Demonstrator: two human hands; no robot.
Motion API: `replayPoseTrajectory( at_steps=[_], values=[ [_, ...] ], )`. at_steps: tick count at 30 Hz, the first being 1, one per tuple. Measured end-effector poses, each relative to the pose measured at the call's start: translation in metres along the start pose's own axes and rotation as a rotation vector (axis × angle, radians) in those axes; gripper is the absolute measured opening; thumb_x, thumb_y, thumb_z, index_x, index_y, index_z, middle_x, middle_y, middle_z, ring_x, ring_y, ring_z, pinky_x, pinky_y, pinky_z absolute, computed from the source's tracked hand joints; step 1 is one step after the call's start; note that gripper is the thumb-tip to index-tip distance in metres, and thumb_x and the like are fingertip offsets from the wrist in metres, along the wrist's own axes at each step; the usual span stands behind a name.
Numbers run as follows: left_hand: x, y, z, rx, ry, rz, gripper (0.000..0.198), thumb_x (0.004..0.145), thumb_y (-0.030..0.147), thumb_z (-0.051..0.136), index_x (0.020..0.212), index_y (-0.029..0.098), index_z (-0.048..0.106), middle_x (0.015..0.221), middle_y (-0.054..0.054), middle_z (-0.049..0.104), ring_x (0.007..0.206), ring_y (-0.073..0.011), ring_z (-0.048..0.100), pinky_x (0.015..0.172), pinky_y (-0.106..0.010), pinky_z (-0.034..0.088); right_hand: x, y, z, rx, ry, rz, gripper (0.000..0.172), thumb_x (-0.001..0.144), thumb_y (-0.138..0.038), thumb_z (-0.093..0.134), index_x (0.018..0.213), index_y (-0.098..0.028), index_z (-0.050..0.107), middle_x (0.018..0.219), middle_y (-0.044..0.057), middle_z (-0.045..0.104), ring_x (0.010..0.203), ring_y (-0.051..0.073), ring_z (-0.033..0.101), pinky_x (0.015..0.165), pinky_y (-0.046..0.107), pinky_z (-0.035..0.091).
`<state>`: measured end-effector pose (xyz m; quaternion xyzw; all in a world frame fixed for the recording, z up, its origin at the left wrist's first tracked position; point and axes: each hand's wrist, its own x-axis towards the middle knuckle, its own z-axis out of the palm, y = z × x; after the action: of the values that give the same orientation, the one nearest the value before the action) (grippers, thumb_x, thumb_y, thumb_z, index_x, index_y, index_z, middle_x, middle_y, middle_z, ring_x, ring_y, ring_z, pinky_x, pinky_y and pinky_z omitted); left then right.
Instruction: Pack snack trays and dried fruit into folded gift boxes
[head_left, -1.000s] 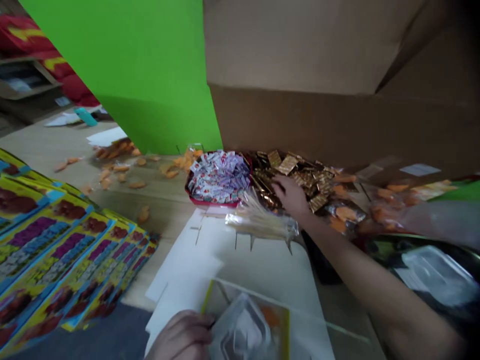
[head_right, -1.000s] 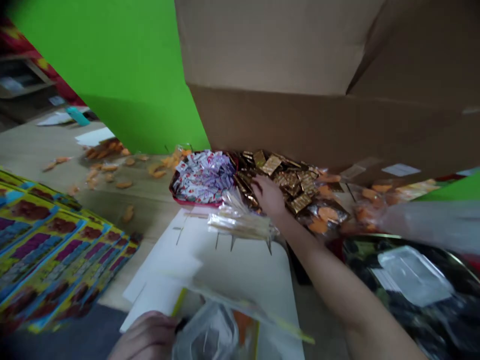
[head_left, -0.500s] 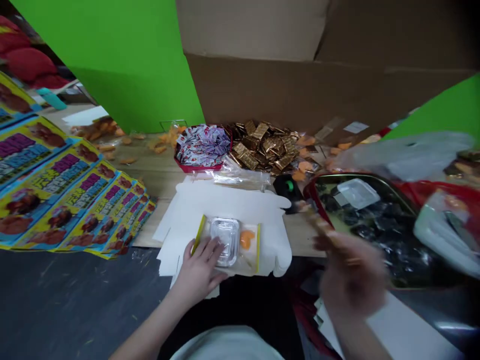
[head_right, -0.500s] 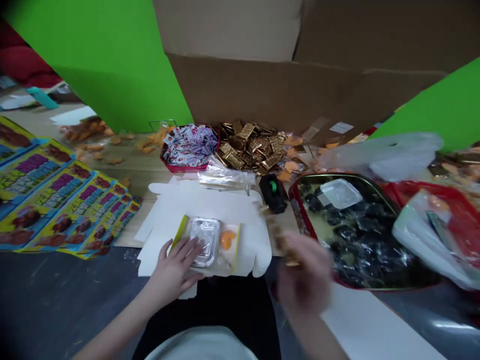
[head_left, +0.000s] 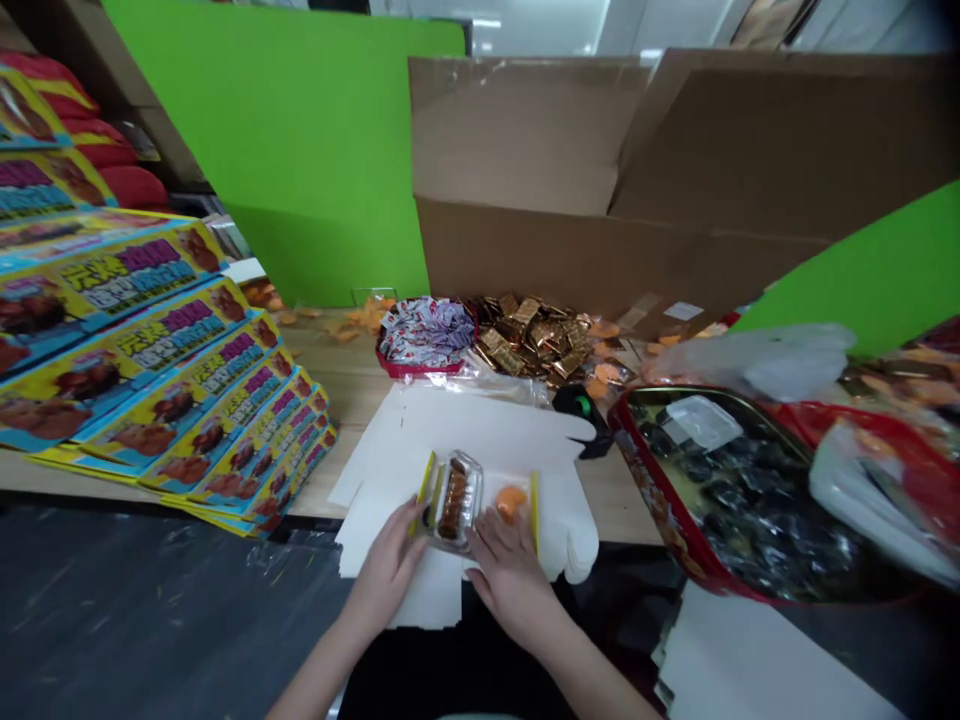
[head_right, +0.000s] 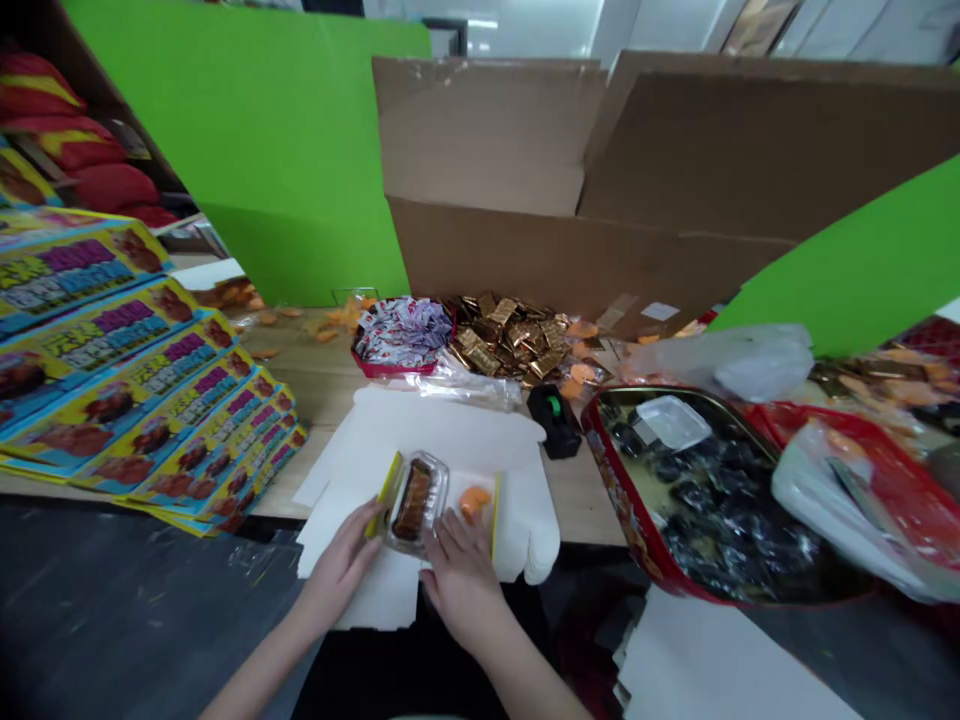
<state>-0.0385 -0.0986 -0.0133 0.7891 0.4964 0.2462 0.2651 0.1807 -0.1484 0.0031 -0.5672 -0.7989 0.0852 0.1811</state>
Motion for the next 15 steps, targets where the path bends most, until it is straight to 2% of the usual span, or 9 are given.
replayPoseTrajectory(
  at_steps=[3,6,8,10,11,13,15],
  values=[
    [0.005,-0.005,0.011,-0.092,-0.008,-0.045,0.044,0.096,0.039,0.038,0.136,0.021,0.041,0.142,-0.012,0.045,0.131,-0.0215,0.043,0.109,-0.045,0.037,0.013,-0.003,-0.001,-0.041,0.012,-0.041,0.047,0.088,-0.031,0.056,0.134,-0.022,0.051,0.139,0.008,0.051,0.133,0.032,0.041,0.108,0.059,0.034],
    [0.023,-0.014,0.005,-0.152,0.192,-0.149,0.044,0.097,0.037,0.033,0.136,0.016,0.037,0.123,-0.013,0.058,0.114,-0.0188,0.058,0.094,-0.037,0.05,0.022,0.004,-0.005,-0.04,0.056,-0.138,0.043,0.086,-0.029,0.057,0.129,-0.028,0.055,0.133,0.003,0.057,0.127,0.03,0.048,0.103,0.054,0.043],
    [0.052,-0.023,-0.011,-0.06,0.295,-0.168,0.038,0.096,0.038,0.033,0.122,0.015,0.049,0.11,-0.012,0.063,0.102,-0.0194,0.062,0.084,-0.035,0.053,0.017,0.02,-0.009,-0.052,0.136,-0.186,0.043,0.085,-0.022,0.055,0.127,-0.029,0.056,0.129,0.001,0.06,0.124,0.028,0.051,0.101,0.049,0.046],
    [0.099,-0.034,-0.031,0.066,0.299,-0.138,0.032,0.094,0.036,0.036,0.103,0.016,0.059,0.103,-0.011,0.065,0.098,-0.0206,0.062,0.083,-0.035,0.052,0.007,0.043,-0.01,-0.069,0.235,-0.191,0.045,0.083,-0.017,0.054,0.127,-0.026,0.057,0.125,0.002,0.063,0.119,0.027,0.056,0.097,0.045,0.05],
    [0.129,-0.039,-0.041,0.093,0.292,-0.133,0.031,0.094,0.035,0.036,0.1,0.016,0.061,0.102,-0.01,0.065,0.099,-0.0207,0.061,0.086,-0.035,0.05,0.001,0.054,-0.009,-0.074,0.282,-0.186,0.045,0.081,-0.016,0.054,0.125,-0.025,0.058,0.122,0.003,0.065,0.114,0.026,0.059,0.093,0.043,0.052],
    [0.197,-0.051,-0.057,0.144,0.274,-0.145,0.028,0.093,0.031,0.039,0.101,0.015,0.061,0.105,-0.011,0.065,0.101,-0.0208,0.06,0.091,-0.035,0.047,-0.011,0.073,-0.004,-0.071,0.367,-0.149,0.043,0.08,-0.016,0.056,0.122,-0.026,0.06,0.113,0.002,0.069,0.105,0.025,0.064,0.086,0.04,0.056],
    [0.264,-0.062,-0.064,0.193,0.224,-0.162,0.025,0.092,0.028,0.045,0.102,0.013,0.062,0.106,-0.012,0.065,0.101,-0.0213,0.059,0.091,-0.036,0.046,-0.018,0.083,0.004,-0.065,0.437,-0.067,0.042,0.08,-0.015,0.058,0.119,-0.031,0.062,0.103,-0.001,0.072,0.098,0.024,0.067,0.081,0.039,0.057]
  ],
)
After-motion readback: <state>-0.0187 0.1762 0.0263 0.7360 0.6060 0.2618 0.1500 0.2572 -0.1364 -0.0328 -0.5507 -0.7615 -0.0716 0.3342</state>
